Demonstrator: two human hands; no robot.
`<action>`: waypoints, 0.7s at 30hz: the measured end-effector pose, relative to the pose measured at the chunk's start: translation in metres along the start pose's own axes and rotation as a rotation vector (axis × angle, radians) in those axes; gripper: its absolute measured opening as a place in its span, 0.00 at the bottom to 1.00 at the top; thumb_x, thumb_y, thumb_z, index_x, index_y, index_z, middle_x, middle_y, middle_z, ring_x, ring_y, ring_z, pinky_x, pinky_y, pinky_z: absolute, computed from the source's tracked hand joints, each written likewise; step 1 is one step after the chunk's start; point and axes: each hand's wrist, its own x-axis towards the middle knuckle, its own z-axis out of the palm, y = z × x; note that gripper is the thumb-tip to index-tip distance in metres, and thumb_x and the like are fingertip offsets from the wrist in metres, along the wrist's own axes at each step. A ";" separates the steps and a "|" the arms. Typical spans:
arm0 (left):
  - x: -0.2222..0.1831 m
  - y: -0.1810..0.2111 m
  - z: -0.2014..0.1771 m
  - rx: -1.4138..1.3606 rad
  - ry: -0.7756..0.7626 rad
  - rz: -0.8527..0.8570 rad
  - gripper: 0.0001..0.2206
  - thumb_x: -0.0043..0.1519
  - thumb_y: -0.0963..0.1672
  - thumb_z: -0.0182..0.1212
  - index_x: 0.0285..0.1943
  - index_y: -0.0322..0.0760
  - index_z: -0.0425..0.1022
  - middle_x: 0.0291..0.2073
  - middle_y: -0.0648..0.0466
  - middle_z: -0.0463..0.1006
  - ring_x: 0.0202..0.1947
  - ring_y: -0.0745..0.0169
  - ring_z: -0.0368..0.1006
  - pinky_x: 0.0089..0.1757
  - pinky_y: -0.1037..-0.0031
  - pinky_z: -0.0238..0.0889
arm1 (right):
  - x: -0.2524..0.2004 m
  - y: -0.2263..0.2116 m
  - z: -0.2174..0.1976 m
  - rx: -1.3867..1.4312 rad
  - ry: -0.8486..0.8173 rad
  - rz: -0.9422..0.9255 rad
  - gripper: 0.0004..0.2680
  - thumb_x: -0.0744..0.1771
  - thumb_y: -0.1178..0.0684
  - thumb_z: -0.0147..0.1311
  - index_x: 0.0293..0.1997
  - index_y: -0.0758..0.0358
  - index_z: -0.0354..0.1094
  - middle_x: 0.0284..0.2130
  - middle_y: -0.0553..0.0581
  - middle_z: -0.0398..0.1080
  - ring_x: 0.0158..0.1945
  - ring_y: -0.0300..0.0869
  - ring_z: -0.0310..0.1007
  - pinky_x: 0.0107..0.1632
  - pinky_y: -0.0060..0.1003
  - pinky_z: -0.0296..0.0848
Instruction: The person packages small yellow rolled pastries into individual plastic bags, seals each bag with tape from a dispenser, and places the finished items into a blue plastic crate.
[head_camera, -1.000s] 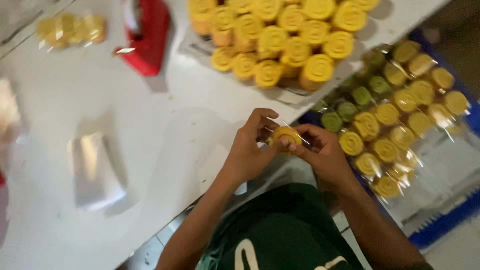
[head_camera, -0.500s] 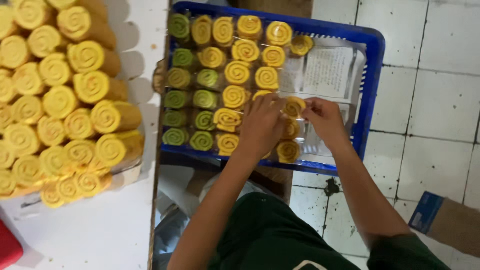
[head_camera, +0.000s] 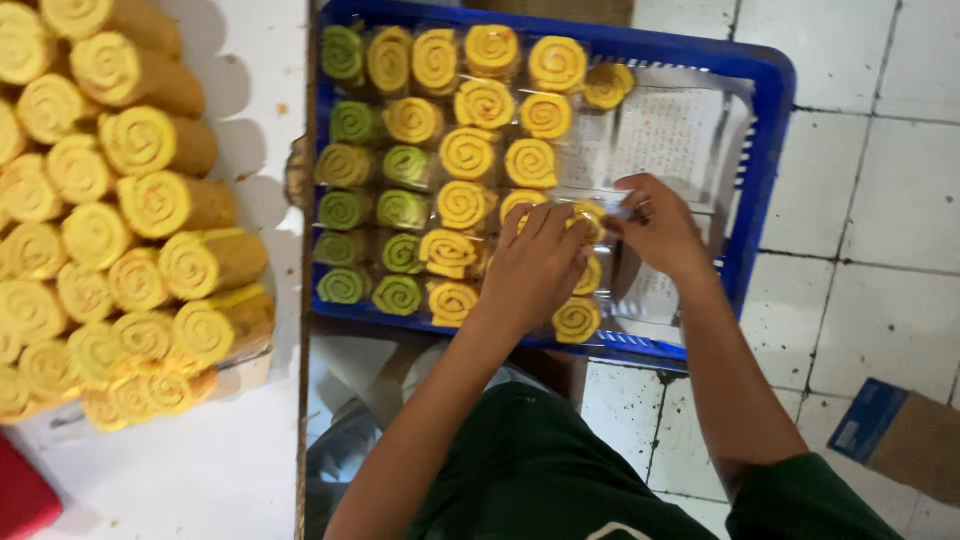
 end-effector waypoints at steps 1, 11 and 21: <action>-0.009 -0.002 -0.017 -0.057 0.037 -0.017 0.12 0.61 0.46 0.60 0.51 0.42 0.76 0.47 0.50 0.73 0.54 0.50 0.71 0.58 0.56 0.56 | -0.008 -0.014 -0.005 0.040 0.033 -0.063 0.19 0.63 0.54 0.69 0.59 0.59 0.69 0.39 0.61 0.71 0.39 0.45 0.70 0.40 0.38 0.70; -0.207 -0.028 -0.216 -0.241 0.430 -0.486 0.07 0.62 0.41 0.65 0.47 0.37 0.81 0.44 0.51 0.81 0.48 0.46 0.77 0.50 0.62 0.67 | -0.099 -0.205 0.076 0.081 -0.174 -0.502 0.17 0.66 0.62 0.64 0.61 0.66 0.68 0.42 0.63 0.72 0.40 0.41 0.71 0.44 0.31 0.71; -0.526 0.036 -0.313 0.677 0.719 -1.267 0.12 0.60 0.39 0.69 0.53 0.35 0.80 0.46 0.48 0.78 0.51 0.45 0.73 0.50 0.58 0.62 | -0.265 -0.300 0.294 0.017 -0.907 -0.862 0.13 0.64 0.56 0.66 0.53 0.61 0.74 0.35 0.58 0.76 0.35 0.42 0.75 0.42 0.34 0.74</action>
